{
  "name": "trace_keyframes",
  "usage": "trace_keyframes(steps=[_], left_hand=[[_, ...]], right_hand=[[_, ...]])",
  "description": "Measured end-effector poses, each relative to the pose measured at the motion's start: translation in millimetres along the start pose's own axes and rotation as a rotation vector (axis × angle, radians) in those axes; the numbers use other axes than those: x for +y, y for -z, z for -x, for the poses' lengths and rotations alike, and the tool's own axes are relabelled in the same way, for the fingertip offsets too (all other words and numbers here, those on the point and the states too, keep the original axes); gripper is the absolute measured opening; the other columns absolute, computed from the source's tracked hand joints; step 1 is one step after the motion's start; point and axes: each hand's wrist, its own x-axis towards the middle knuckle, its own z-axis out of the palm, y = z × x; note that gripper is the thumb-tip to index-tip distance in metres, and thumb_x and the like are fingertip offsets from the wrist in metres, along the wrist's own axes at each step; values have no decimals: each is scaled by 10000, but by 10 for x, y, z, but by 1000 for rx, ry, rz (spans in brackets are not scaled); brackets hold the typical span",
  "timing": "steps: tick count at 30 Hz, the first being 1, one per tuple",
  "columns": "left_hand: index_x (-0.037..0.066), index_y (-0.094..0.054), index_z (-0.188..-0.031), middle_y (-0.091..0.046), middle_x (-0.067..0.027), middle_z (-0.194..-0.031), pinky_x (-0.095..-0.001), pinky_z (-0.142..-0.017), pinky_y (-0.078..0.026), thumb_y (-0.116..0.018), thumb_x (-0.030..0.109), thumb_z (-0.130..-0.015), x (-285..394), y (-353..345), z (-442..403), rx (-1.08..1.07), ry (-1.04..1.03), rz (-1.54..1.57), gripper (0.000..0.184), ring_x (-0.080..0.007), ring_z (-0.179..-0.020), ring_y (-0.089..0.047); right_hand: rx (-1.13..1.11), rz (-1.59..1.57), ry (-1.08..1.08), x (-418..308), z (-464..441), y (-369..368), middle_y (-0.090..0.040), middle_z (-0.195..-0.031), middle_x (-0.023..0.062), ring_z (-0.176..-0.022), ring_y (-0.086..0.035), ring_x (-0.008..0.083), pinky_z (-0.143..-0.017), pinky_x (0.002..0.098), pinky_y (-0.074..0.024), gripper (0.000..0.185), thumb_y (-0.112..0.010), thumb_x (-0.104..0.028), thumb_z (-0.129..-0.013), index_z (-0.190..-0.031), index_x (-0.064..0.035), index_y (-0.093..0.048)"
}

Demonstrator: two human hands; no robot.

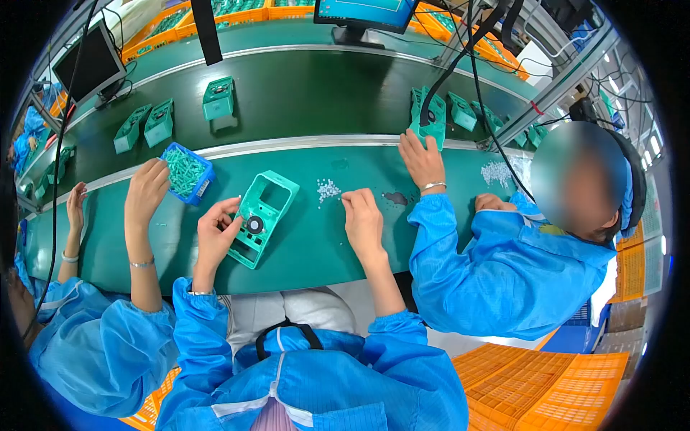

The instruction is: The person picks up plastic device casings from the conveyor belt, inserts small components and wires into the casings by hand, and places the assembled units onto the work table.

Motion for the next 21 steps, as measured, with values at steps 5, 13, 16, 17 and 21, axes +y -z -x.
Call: trace_keyframes(steps=[5,13,16,17,21], left_hand=[[42,-740,-1266,-763,-24,-967,-205,-522,-383,-761,-63,-854,6,12,-1,-5,-8,-11,426,-5,-603,-480],[38,-737,-1265,-760,-29,-969,-208,-528,-389,-758,-64,-858,1,3,0,-5,-4,17,420,-5,-610,-477],[41,-737,-1267,-759,-34,-979,-210,-526,-388,-755,-66,-856,-16,0,8,-1,-7,18,424,-7,-608,-473],[44,-737,-1268,-757,-36,-982,-210,-525,-388,-754,-68,-855,-19,0,7,0,-10,19,428,-8,-607,-471],[51,-737,-1273,-755,-35,-983,-211,-524,-387,-753,-70,-852,19,10,5,-1,-16,10,438,-10,-607,-472]], right_hand=[[-31,67,43,-36,-6,-10,-663,-984,114,-831,-704,347,-674,432,-563,89,-730,-6,-916,-988,-47,-698],[-67,233,137,-13,0,-31,-631,-931,101,-811,-702,316,-658,433,-565,75,-700,-18,-913,-977,-54,-684],[-62,243,125,-16,3,-40,-626,-934,102,-820,-703,316,-668,435,-570,84,-696,-9,-901,-968,-53,-671],[-65,251,111,-20,5,-40,-627,-942,104,-825,-704,319,-673,436,-572,90,-696,-3,-895,-963,-53,-664],[-64,256,117,-15,10,-51,-626,-950,109,-827,-703,324,-676,441,-570,75,-695,-10,-904,-951,-53,-656]])
